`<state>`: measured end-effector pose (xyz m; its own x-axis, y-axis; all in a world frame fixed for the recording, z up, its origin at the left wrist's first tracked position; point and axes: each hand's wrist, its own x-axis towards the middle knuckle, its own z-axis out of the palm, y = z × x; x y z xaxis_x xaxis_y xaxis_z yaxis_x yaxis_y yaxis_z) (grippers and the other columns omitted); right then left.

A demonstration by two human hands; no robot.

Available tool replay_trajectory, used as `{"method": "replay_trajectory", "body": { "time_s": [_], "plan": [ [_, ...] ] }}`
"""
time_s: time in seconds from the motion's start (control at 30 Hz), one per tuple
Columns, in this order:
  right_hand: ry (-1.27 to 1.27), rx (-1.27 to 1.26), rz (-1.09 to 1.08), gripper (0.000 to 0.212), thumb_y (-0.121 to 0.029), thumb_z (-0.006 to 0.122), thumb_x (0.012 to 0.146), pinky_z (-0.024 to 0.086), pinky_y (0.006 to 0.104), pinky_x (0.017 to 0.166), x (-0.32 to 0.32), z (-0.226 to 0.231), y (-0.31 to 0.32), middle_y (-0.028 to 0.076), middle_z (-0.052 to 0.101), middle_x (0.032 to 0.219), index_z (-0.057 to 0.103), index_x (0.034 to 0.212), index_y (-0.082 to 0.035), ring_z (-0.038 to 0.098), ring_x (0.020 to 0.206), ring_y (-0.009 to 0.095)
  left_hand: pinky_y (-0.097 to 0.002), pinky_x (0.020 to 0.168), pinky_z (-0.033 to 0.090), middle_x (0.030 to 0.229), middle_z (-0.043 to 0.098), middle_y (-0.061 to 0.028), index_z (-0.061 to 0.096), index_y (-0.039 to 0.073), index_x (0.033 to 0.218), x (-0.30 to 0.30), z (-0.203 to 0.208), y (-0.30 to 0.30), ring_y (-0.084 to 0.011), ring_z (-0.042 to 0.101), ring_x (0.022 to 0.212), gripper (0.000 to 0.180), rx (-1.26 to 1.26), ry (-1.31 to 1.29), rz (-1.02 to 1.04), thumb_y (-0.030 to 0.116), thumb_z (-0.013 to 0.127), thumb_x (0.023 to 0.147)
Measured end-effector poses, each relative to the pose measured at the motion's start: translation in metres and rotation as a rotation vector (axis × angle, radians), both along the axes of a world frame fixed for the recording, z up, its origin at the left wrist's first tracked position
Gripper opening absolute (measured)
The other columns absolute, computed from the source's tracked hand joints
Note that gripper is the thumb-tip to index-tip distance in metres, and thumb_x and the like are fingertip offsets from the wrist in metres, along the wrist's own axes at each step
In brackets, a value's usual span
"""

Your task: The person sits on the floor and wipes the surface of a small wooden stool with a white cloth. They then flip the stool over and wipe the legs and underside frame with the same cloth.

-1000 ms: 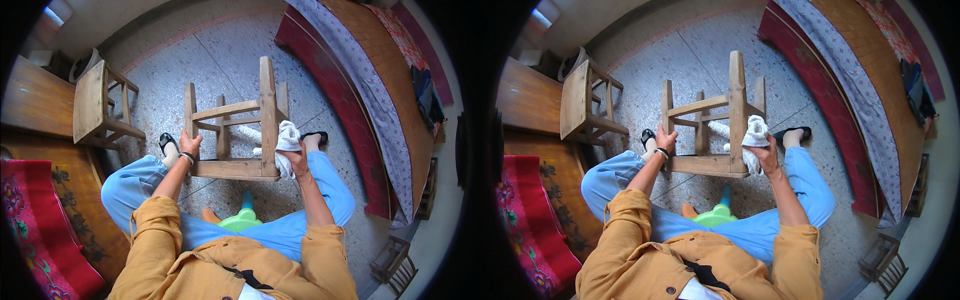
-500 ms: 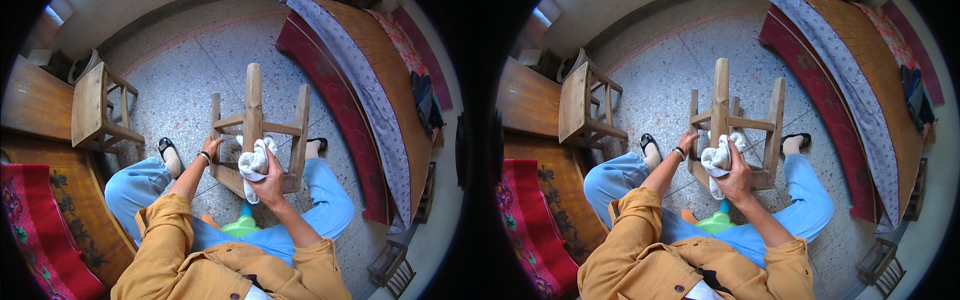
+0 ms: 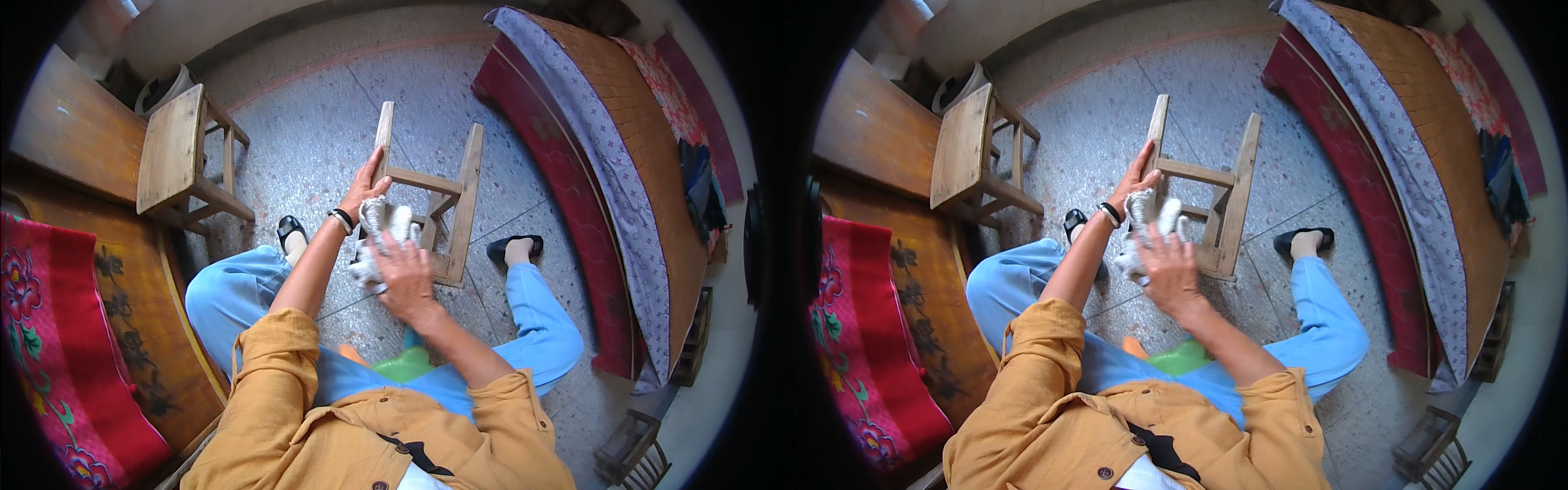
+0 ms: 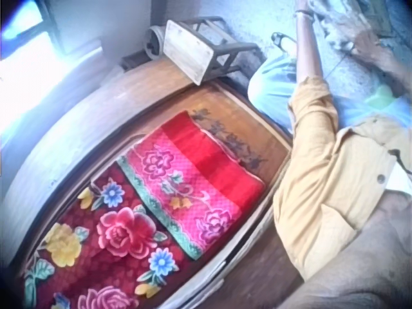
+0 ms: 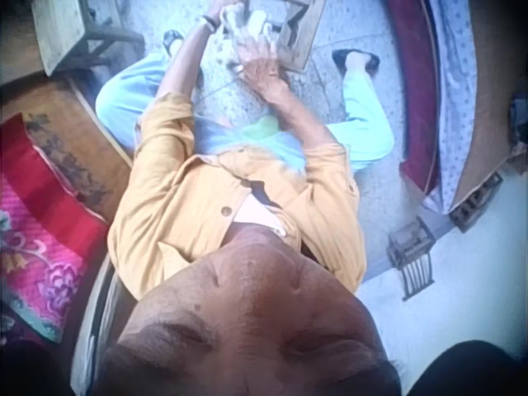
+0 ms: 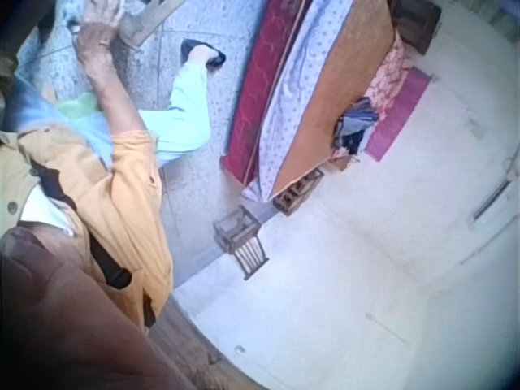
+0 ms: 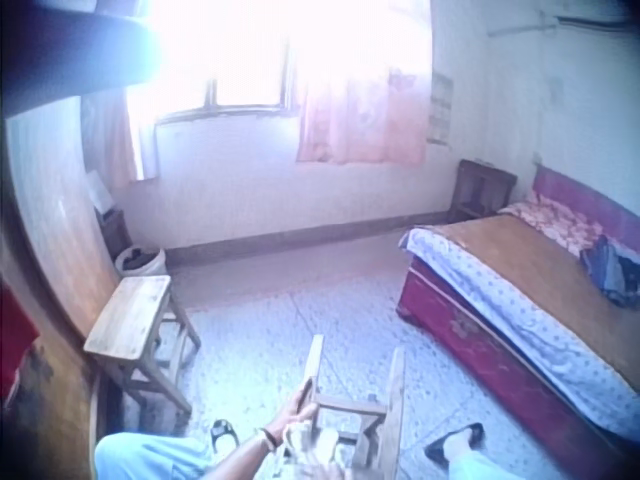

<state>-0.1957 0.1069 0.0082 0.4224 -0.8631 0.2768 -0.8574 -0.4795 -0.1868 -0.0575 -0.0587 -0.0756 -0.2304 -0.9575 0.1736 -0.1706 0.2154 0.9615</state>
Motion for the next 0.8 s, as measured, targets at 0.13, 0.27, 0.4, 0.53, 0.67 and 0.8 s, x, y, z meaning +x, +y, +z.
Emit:
{"method": "replay_trajectory", "body": {
  "time_s": [0.13, 0.27, 0.4, 0.53, 0.67, 0.8],
  "plan": [
    [0.057, 0.060, -0.038, 0.047, -0.043, 0.065, 0.078, 0.039, 0.0436, 0.086, -0.087, 0.005, 0.009, 0.008, 0.050, 0.132, 0.065, 0.115, -0.014, 0.048, 0.109, 0.032, -0.0342, 0.111, 0.023, 0.149, 0.023, -0.0249, 0.000, 0.006, 0.150, -0.012, 0.010, 0.011, -0.0294, 0.025, 0.138, 0.082, 0.166, -0.063, 0.068, 0.022, 0.055, 0.091],
    [-0.034, 0.130, 0.015, 0.037, -0.037, 0.064, 0.079, 0.036, 0.0433, 0.088, -0.095, 0.020, 0.012, 0.008, 0.049, 0.132, 0.068, 0.106, -0.012, 0.045, 0.110, 0.031, -0.0349, 0.111, 0.023, 0.149, 0.023, -0.0252, -0.004, 0.003, 0.148, -0.002, 0.013, 0.009, -0.0302, 0.025, 0.138, 0.084, 0.153, -0.140, 0.031, 0.023, 0.054, 0.092],
    [-0.013, 0.107, 0.107, 0.028, -0.022, 0.064, 0.073, 0.039, 0.0451, 0.088, -0.038, 0.005, -0.011, 0.012, 0.053, 0.126, 0.069, 0.097, -0.009, 0.048, 0.108, 0.033, -0.0349, 0.109, 0.027, 0.147, 0.027, -0.0204, -0.008, 0.014, 0.150, 0.004, 0.040, 0.014, -0.0273, 0.029, 0.134, 0.083, 0.575, 0.161, -0.177, 0.032, 0.052, 0.095],
    [-0.181, -0.102, 0.062, 0.028, -0.006, 0.062, 0.070, 0.044, 0.0421, 0.077, 0.038, -0.003, -0.029, 0.013, 0.054, 0.113, 0.062, 0.098, -0.006, 0.053, 0.095, 0.030, -0.0372, 0.104, 0.034, 0.147, 0.028, -0.0187, -0.009, 0.023, 0.150, 0.021, 0.044, 0.014, -0.0269, 0.036, 0.130, 0.082, 0.524, 0.101, -0.199, 0.038, 0.050, 0.096],
    [-0.131, -0.028, 0.170, 0.033, -0.004, 0.064, 0.068, 0.044, 0.0418, 0.075, -0.005, 0.000, -0.018, 0.012, 0.055, 0.113, 0.061, 0.100, -0.008, 0.053, 0.093, 0.030, -0.0392, 0.106, 0.031, 0.150, 0.024, -0.0166, -0.008, 0.026, 0.150, 0.021, 0.027, 0.013, -0.0268, 0.032, 0.133, 0.080, 0.566, 0.137, -0.218, 0.039, 0.049, 0.096],
    [-0.034, 0.061, 0.104, 0.039, -0.005, 0.068, 0.065, 0.044, 0.0431, 0.079, -0.099, 0.006, 0.003, 0.009, 0.056, 0.113, 0.063, 0.103, -0.011, 0.053, 0.095, 0.031, -0.0409, 0.107, 0.030, 0.148, 0.028, -0.0190, -0.005, 0.021, 0.151, 0.019, 0.028, 0.018, -0.0292, 0.034, 0.132, 0.080, 0.639, 0.219, -0.203, 0.037, 0.049, 0.095]
  ]
}}
